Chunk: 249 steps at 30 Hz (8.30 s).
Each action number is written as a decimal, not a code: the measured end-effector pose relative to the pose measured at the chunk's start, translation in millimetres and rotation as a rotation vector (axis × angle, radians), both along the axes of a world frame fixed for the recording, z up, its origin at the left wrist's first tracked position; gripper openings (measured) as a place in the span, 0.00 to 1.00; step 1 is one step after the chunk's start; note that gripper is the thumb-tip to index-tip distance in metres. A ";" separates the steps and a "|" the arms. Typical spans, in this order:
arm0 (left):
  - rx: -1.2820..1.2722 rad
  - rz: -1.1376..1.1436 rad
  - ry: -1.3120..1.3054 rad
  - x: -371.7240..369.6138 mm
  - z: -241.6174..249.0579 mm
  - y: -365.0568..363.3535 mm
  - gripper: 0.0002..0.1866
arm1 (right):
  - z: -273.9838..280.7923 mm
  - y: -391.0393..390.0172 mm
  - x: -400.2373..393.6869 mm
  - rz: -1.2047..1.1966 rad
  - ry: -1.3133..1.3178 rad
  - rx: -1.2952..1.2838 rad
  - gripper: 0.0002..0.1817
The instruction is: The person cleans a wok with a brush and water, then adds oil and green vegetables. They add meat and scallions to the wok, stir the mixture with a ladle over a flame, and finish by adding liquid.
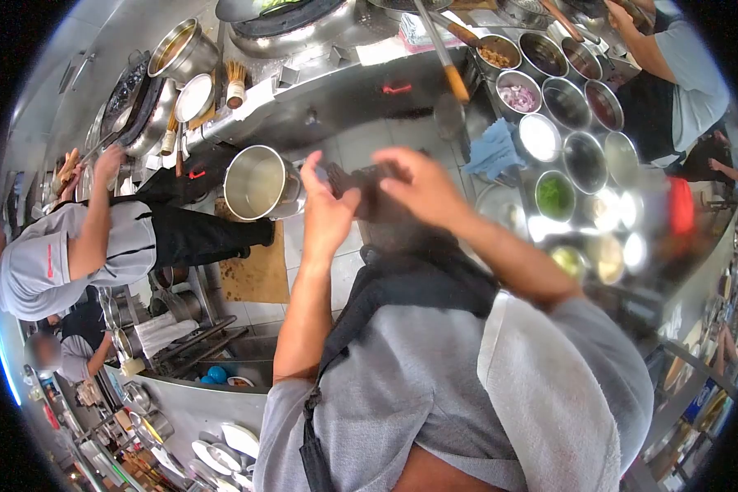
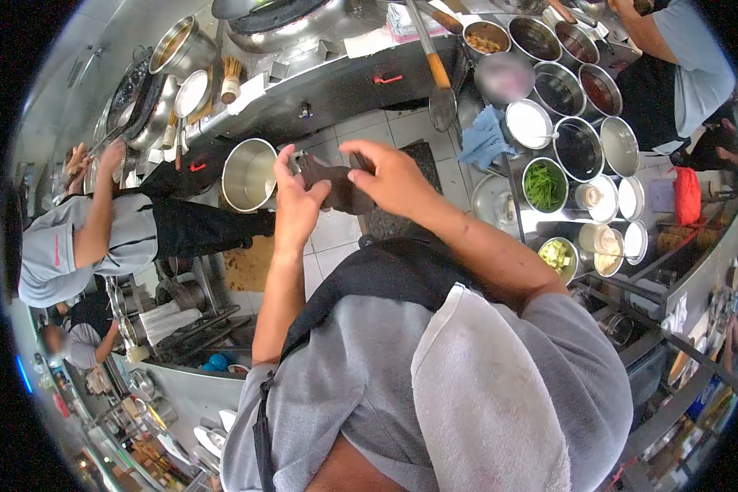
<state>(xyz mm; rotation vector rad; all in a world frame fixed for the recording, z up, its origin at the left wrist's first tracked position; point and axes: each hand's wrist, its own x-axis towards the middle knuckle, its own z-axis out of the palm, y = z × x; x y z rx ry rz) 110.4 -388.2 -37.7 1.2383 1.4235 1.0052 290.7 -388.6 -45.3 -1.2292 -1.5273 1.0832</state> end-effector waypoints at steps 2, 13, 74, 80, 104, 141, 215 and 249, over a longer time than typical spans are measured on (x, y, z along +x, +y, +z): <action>0.006 -0.083 0.017 0.6 10.8 -1.4 0.40 | 17.8 3.0 4.3 0.029 -0.014 -0.094 0.22; 0.053 -0.151 0.213 11.1 33.9 -5.8 0.38 | 37.8 2.4 -14.8 0.095 -0.096 -0.070 0.25; -0.430 -0.634 -0.609 -14.8 -30.2 -48.4 0.38 | 7.1 -11.1 13.9 0.593 -0.138 0.125 0.17; -0.383 -0.517 -0.238 1.3 12.5 -68.1 0.30 | 24.9 -10.6 12.7 0.654 -0.200 0.177 0.17; -0.153 -0.335 0.044 -28.6 43.7 -50.2 0.28 | 13.3 -9.4 28.0 0.469 -0.418 0.347 0.15; -0.054 -0.794 0.407 -35.2 78.3 35.1 0.20 | 20.8 -10.8 -18.6 1.003 -0.131 -0.422 0.24; 0.118 -0.568 0.415 -23.7 30.9 -26.0 0.25 | -51.4 -5.3 -11.3 0.885 -0.585 -0.209 0.37; 0.122 -0.502 0.423 -31.1 11.9 -34.8 0.22 | -31.0 -11.1 -8.3 0.761 -0.750 -0.146 0.27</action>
